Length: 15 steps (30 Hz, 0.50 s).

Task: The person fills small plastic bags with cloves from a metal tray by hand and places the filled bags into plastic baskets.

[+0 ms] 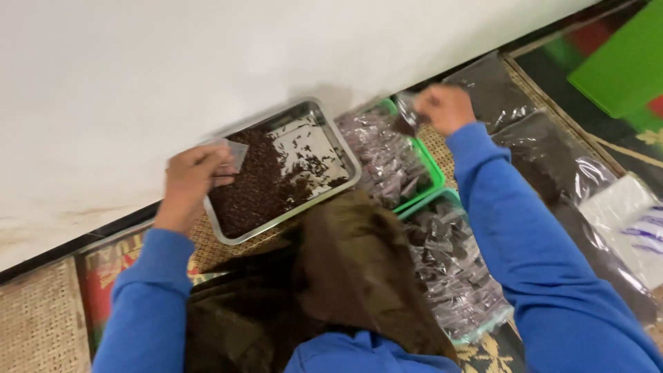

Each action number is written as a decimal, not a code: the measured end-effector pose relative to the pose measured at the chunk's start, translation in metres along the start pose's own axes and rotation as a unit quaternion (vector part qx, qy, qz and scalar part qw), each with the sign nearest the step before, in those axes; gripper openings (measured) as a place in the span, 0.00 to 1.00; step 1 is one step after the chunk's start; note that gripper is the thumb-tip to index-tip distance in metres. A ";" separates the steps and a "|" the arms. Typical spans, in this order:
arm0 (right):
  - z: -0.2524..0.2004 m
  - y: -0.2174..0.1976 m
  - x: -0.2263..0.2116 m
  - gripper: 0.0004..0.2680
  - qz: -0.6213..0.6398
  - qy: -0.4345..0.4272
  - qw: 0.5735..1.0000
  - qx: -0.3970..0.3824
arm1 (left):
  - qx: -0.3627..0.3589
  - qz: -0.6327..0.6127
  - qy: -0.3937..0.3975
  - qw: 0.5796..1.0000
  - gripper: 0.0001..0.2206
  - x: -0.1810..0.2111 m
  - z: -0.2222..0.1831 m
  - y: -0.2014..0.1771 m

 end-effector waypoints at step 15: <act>-0.153 0.156 0.112 0.03 0.030 0.187 0.962 -0.199 | 0.049 -0.019 -0.025 0.998 0.12 -0.032 -0.007 -0.039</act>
Point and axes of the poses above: each hand's wrist, its own z-axis towards the middle knuckle, its own y-axis out of the palm, x = y × z, the point moved 6 cm from there along z, towards the middle knuckle, and after that the axes turned 2 degrees about z, right-handed, at the moved point
